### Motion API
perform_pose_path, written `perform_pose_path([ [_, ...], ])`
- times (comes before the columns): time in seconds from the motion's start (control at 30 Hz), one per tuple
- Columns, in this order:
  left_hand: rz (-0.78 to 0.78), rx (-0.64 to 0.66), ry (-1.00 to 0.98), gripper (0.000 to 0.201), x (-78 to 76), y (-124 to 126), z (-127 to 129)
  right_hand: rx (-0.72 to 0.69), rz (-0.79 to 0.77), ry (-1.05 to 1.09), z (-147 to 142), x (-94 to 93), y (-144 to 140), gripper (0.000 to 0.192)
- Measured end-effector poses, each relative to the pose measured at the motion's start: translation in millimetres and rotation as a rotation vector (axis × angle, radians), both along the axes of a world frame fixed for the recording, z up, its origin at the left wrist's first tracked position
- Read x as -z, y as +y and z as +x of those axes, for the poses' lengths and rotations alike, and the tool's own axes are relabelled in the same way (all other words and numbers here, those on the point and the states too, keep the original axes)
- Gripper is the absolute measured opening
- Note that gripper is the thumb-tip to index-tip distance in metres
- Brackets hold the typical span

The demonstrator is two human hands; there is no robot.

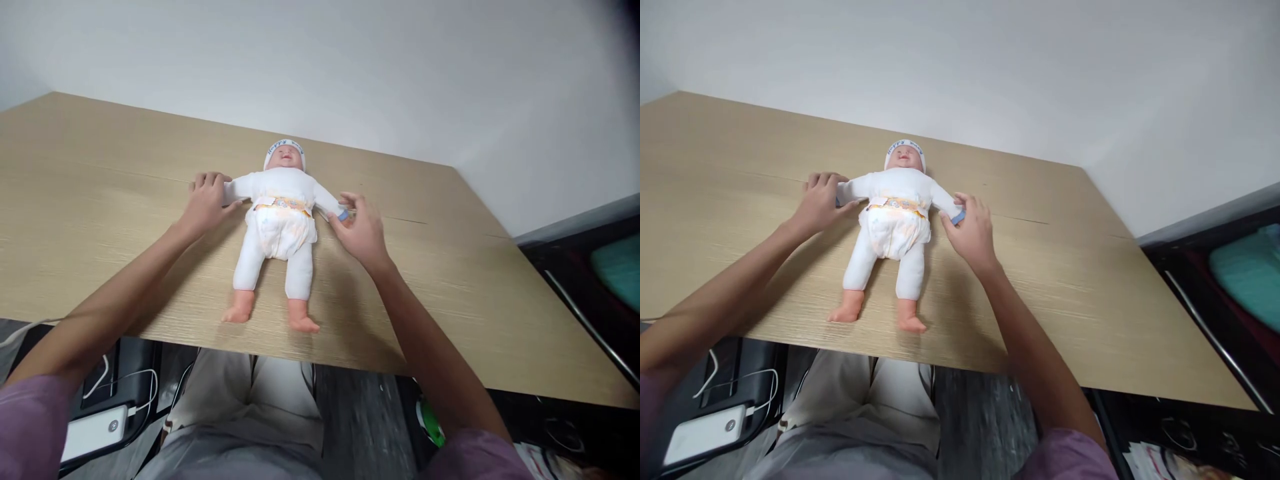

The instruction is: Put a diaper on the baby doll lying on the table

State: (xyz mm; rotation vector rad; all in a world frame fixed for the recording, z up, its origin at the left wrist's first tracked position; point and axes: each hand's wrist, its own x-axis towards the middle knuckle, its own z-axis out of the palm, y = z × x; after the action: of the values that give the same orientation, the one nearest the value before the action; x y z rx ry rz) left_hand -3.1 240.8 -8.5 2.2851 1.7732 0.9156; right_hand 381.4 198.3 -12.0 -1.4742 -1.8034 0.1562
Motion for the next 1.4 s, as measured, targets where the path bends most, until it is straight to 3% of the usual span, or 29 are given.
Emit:
perform_pose_path([
  [0.1,-0.089,-0.009,0.146,0.065,4.6,33.2,11.3,-0.008,-0.069,-0.2,-8.2,15.0,49.3,0.055],
  [0.23,-0.155,-0.074,0.128,0.05,2.1,48.2,30.5,0.077,-0.162,-0.261,-28.9,23.2,75.0,0.04],
  [0.33,-0.17,-0.12,0.021,0.051,-9.4,32.3,37.1,0.109,-0.189,-0.222,-35.5,13.7,68.2,0.029],
  [0.4,-0.164,-0.115,-0.05,0.055,-22.5,2.5,35.2,0.082,-0.171,-0.178,-30.8,0.5,50.7,0.027],
  [0.5,-0.127,-0.037,-0.117,0.06,-41.8,-78.6,24.3,-0.055,-0.137,-0.126,-12.4,-27.3,0.3,0.034],
  [0.6,-0.14,0.049,-0.081,0.067,-39.9,-195.9,9.6,-0.245,-0.139,-0.095,7.3,-55.6,-78.6,0.039],
  [0.67,-0.191,0.117,-0.062,0.068,-19.9,-280.3,0.7,-0.31,-0.166,-0.084,13.3,-66.8,-140.5,0.045],
  [0.77,-0.34,0.231,-0.086,0.059,29.3,-393.6,-9.0,-0.304,-0.229,-0.144,7.5,-63.8,-229.4,0.058],
  [0.87,-0.511,0.129,-0.05,0.049,77.0,-475.1,-15.3,-0.385,-0.369,-0.174,-12.3,-39.3,-293.0,0.071],
  [0.93,-0.595,0.061,-0.079,0.05,98.2,-509.3,-18.8,-0.454,-0.45,-0.184,-29.6,-15.7,-314.9,0.074],
  [1.03,-0.659,-0.042,-0.143,0.051,113.4,-532.0,-24.0,-0.483,-0.539,-0.207,-54.2,24.6,-318.6,0.076],
  [1.2,-0.733,0.006,0.023,0.058,118.6,-524.1,-37.7,-0.513,-0.582,-0.127,-59.8,83.5,-300.8,0.058],
  [1.3,-0.64,0.045,0.208,0.055,111.2,-518.7,-45.2,-0.453,-0.55,0.031,-40.3,93.3,-314.8,0.033],
  [1.4,-0.399,0.082,0.28,0.064,83.5,-510.1,-36.9,-0.438,-0.627,0.179,-23.9,84.2,-345.5,0.023],
])
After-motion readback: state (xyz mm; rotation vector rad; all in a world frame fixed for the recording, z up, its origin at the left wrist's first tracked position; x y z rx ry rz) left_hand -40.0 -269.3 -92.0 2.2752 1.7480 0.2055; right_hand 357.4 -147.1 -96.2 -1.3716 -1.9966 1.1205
